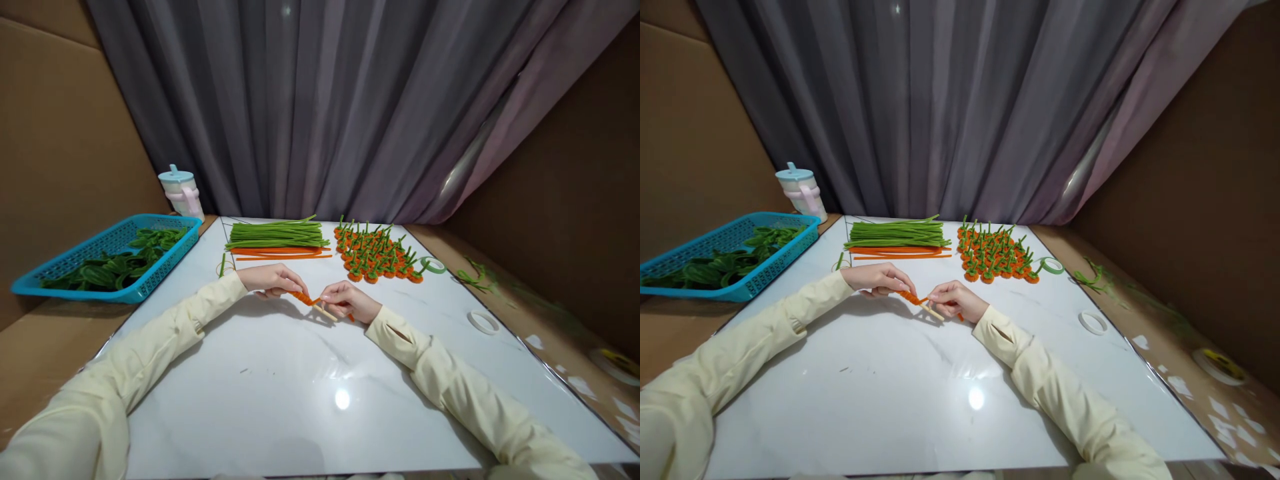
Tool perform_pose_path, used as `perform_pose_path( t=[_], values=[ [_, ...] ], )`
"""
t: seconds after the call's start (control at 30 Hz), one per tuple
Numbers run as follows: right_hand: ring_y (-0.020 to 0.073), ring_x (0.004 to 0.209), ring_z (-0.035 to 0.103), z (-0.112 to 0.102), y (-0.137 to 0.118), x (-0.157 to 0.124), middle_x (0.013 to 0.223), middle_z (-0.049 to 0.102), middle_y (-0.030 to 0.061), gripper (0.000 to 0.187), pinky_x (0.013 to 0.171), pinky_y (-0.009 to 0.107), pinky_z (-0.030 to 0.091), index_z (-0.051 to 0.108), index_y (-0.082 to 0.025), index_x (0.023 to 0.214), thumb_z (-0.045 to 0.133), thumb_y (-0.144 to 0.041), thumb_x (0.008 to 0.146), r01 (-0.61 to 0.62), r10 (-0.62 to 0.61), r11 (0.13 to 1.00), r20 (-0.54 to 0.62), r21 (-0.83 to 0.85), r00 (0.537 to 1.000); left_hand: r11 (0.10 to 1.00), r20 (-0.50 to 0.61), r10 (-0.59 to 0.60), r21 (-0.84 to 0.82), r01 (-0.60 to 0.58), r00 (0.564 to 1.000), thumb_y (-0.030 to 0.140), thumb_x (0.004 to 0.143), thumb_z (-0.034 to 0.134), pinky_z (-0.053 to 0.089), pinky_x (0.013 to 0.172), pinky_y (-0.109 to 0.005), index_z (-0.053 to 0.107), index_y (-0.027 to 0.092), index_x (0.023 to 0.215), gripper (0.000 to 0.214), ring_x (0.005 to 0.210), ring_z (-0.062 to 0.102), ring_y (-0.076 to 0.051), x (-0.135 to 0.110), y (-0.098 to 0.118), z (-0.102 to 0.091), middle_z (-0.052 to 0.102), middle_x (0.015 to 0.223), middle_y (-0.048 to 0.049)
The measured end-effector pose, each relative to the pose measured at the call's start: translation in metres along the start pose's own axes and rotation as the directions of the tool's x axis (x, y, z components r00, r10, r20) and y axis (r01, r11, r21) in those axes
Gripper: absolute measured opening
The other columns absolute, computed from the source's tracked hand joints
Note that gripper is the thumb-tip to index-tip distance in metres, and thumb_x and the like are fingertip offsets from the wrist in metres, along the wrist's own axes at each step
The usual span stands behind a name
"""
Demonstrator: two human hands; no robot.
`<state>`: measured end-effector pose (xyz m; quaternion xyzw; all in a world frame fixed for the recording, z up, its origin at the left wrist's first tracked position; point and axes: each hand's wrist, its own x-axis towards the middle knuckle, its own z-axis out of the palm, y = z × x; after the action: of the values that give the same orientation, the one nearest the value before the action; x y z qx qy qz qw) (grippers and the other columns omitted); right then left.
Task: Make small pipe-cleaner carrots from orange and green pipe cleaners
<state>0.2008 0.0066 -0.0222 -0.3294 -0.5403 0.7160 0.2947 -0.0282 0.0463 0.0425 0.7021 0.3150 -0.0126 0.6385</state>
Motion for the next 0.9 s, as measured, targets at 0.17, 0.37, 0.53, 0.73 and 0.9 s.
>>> perform_pose_path(
  t=[0.17, 0.37, 0.53, 0.73, 0.9],
  values=[
    [0.0008, 0.028, 0.018, 0.0, 0.001, 0.001, 0.035, 0.046, -0.0051, 0.022, 0.032, 0.018, 0.006, 0.063, -0.008, 0.067, 0.065, -0.029, 0.069, 0.044, -0.044, 0.999, -0.059, -0.009, 0.997, 0.994, 0.021, -0.017, -0.105, 0.019, 1.0, 0.043, 0.074, 0.061, 0.011, 0.028, -0.016, 0.059, 0.017, 0.105, 0.041, 0.034, 0.012, -0.005, 0.005, -0.006, -0.002, 0.019, 0.043, 0.0102],
    [0.001, 0.03, 0.018, -0.003, 0.0, 0.001, 0.036, 0.043, -0.0059, 0.021, 0.032, 0.019, 0.005, 0.062, -0.008, 0.065, 0.065, -0.029, 0.069, 0.074, -0.075, 0.997, -0.096, -0.01, 0.993, 0.983, 0.022, -0.098, -0.151, 0.1, 0.995, 0.048, 0.071, 0.064, 0.01, 0.027, -0.016, 0.061, 0.016, 0.099, 0.042, 0.033, 0.011, -0.004, 0.01, -0.012, -0.003, 0.02, 0.043, 0.0101],
    [0.001, 0.03, 0.017, -0.002, -0.001, 0.0, 0.035, 0.041, -0.0066, 0.021, 0.032, 0.018, 0.006, 0.062, -0.008, 0.065, 0.065, -0.029, 0.069, 0.054, -0.054, 0.999, -0.074, -0.005, 0.996, 0.989, 0.08, -0.099, -0.102, 0.107, 0.992, 0.047, 0.074, 0.061, 0.009, 0.028, -0.018, 0.065, 0.014, 0.084, 0.035, 0.033, 0.011, -0.004, 0.01, -0.012, -0.002, 0.019, 0.044, 0.0088],
    [0.0009, 0.03, 0.015, -0.006, 0.0, 0.001, 0.034, 0.039, -0.0078, 0.021, 0.031, 0.017, 0.006, 0.062, -0.008, 0.067, 0.064, -0.028, 0.071, 0.038, -0.038, 0.999, -0.042, 0.014, 0.998, 0.989, 0.11, -0.123, -0.073, 0.132, 0.986, 0.049, 0.074, 0.059, 0.009, 0.028, -0.019, 0.057, 0.016, 0.069, 0.033, 0.033, 0.013, -0.005, 0.011, -0.01, 0.001, 0.022, 0.042, 0.0078],
    [0.0009, 0.029, 0.011, -0.013, 0.004, 0.001, 0.032, 0.033, -0.01, 0.019, 0.031, 0.016, 0.007, 0.059, -0.009, 0.067, 0.063, -0.027, 0.07, -0.008, 0.006, 0.999, 0.034, 0.043, 0.999, 0.983, 0.157, -0.09, -0.142, 0.112, 0.984, 0.048, 0.075, 0.058, 0.008, 0.028, -0.018, 0.044, 0.019, 0.062, 0.036, 0.034, 0.011, -0.005, 0.01, -0.009, 0.008, 0.021, 0.043, 0.0079]
  ],
)
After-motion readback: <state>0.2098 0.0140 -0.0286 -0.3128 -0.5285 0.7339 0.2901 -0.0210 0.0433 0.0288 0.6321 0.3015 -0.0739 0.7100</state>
